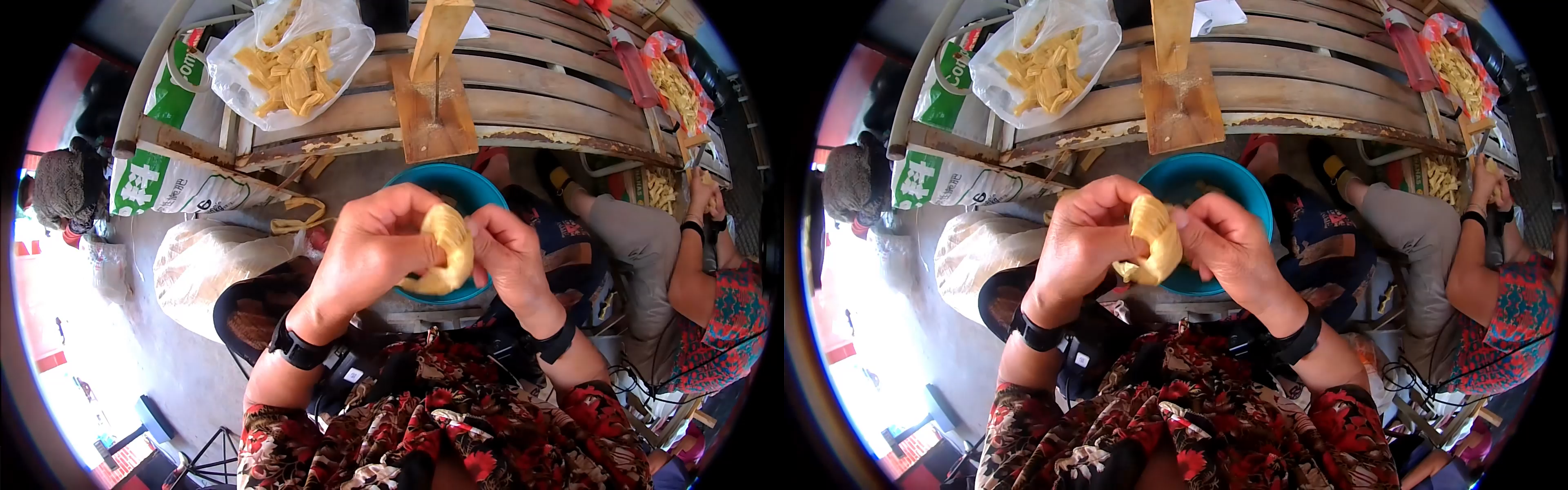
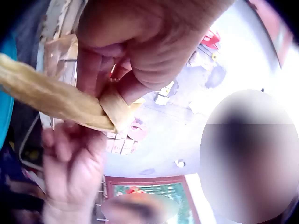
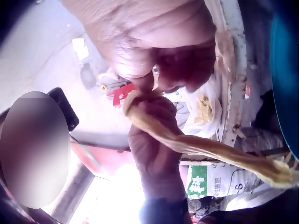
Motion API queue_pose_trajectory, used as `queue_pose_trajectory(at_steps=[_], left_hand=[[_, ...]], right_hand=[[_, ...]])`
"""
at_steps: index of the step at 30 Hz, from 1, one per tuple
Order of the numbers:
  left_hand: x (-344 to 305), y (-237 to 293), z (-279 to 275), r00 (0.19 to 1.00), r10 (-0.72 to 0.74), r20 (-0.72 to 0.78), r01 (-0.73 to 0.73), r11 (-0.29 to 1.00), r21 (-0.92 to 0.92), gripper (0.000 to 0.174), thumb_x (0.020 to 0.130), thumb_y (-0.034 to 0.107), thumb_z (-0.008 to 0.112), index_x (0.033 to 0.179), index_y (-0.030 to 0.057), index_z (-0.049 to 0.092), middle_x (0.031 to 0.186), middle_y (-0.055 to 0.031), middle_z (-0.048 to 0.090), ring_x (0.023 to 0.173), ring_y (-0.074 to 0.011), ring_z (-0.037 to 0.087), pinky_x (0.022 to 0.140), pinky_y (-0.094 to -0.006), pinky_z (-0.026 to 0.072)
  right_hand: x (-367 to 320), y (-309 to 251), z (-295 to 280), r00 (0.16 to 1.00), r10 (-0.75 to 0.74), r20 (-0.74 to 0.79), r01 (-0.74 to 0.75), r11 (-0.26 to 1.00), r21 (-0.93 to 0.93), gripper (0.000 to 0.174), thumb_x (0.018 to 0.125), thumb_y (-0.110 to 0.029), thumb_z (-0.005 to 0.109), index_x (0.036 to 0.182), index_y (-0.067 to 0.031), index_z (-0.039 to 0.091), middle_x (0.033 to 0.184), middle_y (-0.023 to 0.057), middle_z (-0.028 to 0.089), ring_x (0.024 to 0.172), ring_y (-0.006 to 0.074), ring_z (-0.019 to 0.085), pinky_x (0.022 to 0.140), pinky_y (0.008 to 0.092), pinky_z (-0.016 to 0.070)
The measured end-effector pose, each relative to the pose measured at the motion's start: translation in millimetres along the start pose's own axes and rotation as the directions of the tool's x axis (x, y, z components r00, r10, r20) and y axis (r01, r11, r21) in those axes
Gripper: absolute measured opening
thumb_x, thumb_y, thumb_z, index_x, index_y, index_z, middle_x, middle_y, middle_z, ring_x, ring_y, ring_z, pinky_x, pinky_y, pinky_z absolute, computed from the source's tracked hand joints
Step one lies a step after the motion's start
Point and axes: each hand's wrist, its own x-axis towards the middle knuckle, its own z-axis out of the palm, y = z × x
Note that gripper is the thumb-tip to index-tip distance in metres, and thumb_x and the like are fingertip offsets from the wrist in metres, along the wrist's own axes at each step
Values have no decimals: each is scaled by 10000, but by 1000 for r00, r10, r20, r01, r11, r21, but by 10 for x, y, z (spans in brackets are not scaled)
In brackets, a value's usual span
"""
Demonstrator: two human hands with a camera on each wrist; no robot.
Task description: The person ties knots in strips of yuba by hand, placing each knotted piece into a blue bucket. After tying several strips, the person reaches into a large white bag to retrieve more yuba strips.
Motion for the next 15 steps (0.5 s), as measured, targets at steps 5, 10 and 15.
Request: queue_pose_trajectory(at_steps=[5,10,15], left_hand=[[-31,-77,80,984,119,-134,-39,872,488,145,785,-35,595,928,-27,619,830,-45,648,732,-67,585,648,-211,482],[-112,-218,89,972,215,-98,-158,900,406,208,804,5,593,1012,-6,583,798,-78,659,695,-98,598,622,-243,481],[-105,-189,-44,987,-98,-126,97,995,-14,248,818,44,575,1059,-10,553,840,-86,649,698,-124,589,644,-223,455]], right_hand=[[-118,-8,154,962,-249,-109,220,950,-221,419,869,-119,619,1236,-28,438,937,60,574,551,23,464,466,171,370],[-136,-22,105,980,91,-178,-63,986,153,441,856,-16,544,1277,5,415,951,90,604,452,30,431,446,197,388],[-189,-81,119,966,174,190,-254,762,595,476,861,11,503,1322,-24,396,952,87,614,370,21,369,424,204,363]])
